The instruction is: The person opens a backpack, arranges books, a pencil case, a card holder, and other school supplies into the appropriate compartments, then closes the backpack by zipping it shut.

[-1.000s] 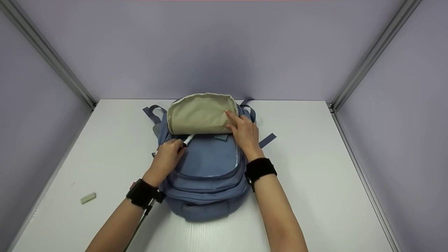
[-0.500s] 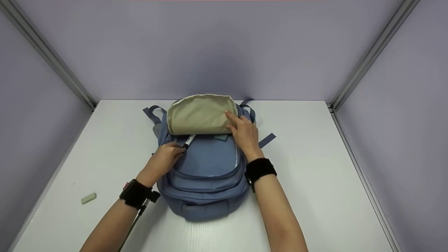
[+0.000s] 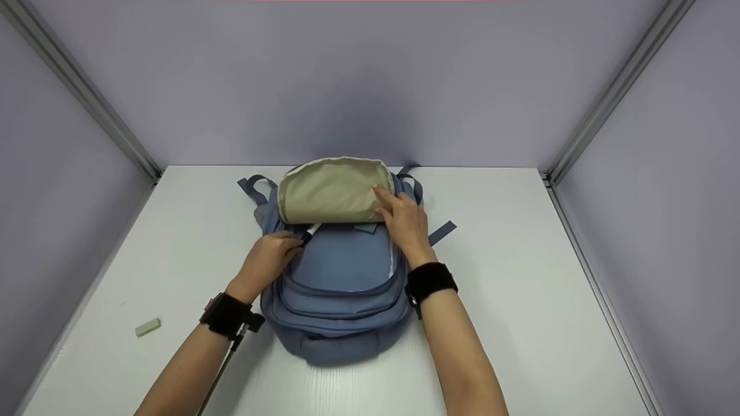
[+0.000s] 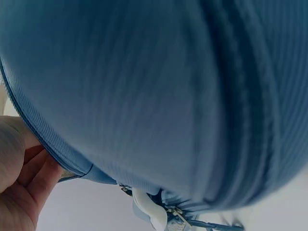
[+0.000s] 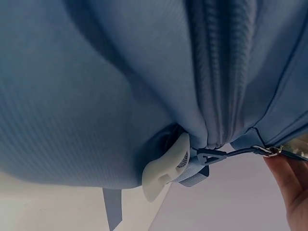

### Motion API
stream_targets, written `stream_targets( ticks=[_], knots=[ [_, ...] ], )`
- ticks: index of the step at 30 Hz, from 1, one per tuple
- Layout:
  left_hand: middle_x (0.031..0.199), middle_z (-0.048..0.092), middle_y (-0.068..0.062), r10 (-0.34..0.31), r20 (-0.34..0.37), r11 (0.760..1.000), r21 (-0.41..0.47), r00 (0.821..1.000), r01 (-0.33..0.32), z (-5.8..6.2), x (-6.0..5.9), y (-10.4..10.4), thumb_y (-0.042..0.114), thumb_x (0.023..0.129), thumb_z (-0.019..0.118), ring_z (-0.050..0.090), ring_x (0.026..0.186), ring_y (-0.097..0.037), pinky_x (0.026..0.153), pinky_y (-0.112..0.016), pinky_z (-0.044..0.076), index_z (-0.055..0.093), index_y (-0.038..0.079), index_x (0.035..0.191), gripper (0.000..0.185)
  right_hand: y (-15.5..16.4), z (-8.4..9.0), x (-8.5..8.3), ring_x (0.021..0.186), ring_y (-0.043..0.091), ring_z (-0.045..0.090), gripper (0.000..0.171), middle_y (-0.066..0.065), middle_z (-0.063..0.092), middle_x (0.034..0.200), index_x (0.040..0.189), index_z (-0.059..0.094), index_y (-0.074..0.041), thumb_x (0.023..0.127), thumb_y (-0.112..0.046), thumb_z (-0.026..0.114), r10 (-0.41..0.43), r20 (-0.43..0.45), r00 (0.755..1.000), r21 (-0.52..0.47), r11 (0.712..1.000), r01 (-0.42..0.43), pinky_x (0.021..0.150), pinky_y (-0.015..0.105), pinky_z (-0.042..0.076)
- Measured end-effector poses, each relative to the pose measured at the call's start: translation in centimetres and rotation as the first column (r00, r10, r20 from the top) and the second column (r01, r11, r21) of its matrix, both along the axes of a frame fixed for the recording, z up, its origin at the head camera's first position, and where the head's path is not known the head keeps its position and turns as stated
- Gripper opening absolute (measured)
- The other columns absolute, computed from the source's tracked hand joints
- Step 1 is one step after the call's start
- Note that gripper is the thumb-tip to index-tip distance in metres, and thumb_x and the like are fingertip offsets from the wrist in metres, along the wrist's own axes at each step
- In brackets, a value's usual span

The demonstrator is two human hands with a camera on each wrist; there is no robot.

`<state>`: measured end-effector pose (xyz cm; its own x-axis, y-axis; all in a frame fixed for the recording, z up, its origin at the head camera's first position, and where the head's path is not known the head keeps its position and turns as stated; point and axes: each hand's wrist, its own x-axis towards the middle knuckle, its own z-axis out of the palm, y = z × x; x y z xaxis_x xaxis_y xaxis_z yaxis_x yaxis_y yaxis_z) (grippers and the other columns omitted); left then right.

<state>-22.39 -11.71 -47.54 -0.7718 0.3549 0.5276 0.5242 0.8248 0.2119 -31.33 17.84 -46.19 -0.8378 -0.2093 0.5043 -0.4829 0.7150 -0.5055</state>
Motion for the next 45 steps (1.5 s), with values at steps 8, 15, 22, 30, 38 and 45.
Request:
stream_targets(
  ticks=[8,15,22,30,38,45],
  knots=[
    [0.096,0.066,-0.015,0.059,-0.102,0.998,0.012,0.993,-0.058,0.2,1.8,-3.0,-0.002,0.085,0.073,0.066,0.084,-0.031,0.074,-0.043,0.052,0.073,-0.003,0.093,0.008,-0.2,-0.1,0.0,0.065,0.032,0.054,0.048,0.014,0.058,0.079,0.131,0.065,-0.022,0.084,-0.025,0.077,0.001,0.001,1.000,-0.004,1.000,-0.001,0.064,0.049,0.045],
    [0.097,0.066,-0.018,0.378,-0.003,0.925,-0.023,0.926,-0.378,-1.9,3.7,-9.2,0.006,0.080,0.078,0.065,0.083,-0.036,0.076,-0.053,0.048,0.073,0.000,0.100,0.021,-0.4,-0.2,0.1,0.063,0.029,0.051,0.048,0.013,0.056,0.077,0.131,0.065,-0.021,0.085,-0.025,0.076,0.009,-0.005,1.000,0.008,1.000,-0.009,0.063,0.048,0.045],
    [0.109,0.060,-0.032,0.633,0.254,0.769,-0.098,0.731,-0.632,-4.3,6.4,-14.0,0.019,0.087,0.074,0.060,0.094,-0.049,0.076,-0.063,0.046,0.066,-0.006,0.114,0.038,-0.4,-0.3,0.1,0.062,0.027,0.049,0.048,0.012,0.055,0.075,0.132,0.064,-0.021,0.085,-0.025,0.076,0.006,-0.006,1.000,0.018,1.000,-0.006,0.061,0.047,0.044],
    [0.114,0.037,-0.047,0.763,0.535,0.549,-0.240,0.363,-0.800,-4.9,9.5,-16.3,0.029,0.098,0.055,0.041,0.106,-0.063,0.076,-0.070,0.040,0.045,-0.015,0.123,0.052,-0.4,-0.3,0.0,0.063,0.028,0.051,0.049,0.012,0.057,0.078,0.132,0.064,-0.023,0.085,-0.026,0.076,0.000,0.003,1.000,0.015,1.000,0.000,0.062,0.047,0.046],
    [0.118,0.031,-0.051,0.728,0.610,0.544,-0.239,0.312,-0.804,-4.7,10.3,-16.5,0.025,0.102,0.045,0.037,0.108,-0.065,0.074,-0.074,0.039,0.037,-0.016,0.130,0.050,-0.4,-0.3,0.0,0.062,0.027,0.050,0.048,0.012,0.055,0.075,0.132,0.065,-0.021,0.085,-0.025,0.077,0.007,-0.011,1.000,0.010,1.000,-0.007,0.060,0.048,0.045],
    [0.112,0.034,-0.048,0.715,0.594,0.572,-0.192,0.370,-0.797,-4.4,10.2,-15.6,0.006,0.095,0.041,0.039,0.105,-0.061,0.072,-0.072,0.040,0.042,-0.018,0.122,0.036,-0.5,-0.5,0.1,0.061,0.026,0.049,0.049,0.012,0.056,0.077,0.133,0.063,-0.024,0.086,-0.025,0.075,0.003,0.002,1.000,0.016,1.000,-0.003,0.059,0.044,0.044]
  ],
)
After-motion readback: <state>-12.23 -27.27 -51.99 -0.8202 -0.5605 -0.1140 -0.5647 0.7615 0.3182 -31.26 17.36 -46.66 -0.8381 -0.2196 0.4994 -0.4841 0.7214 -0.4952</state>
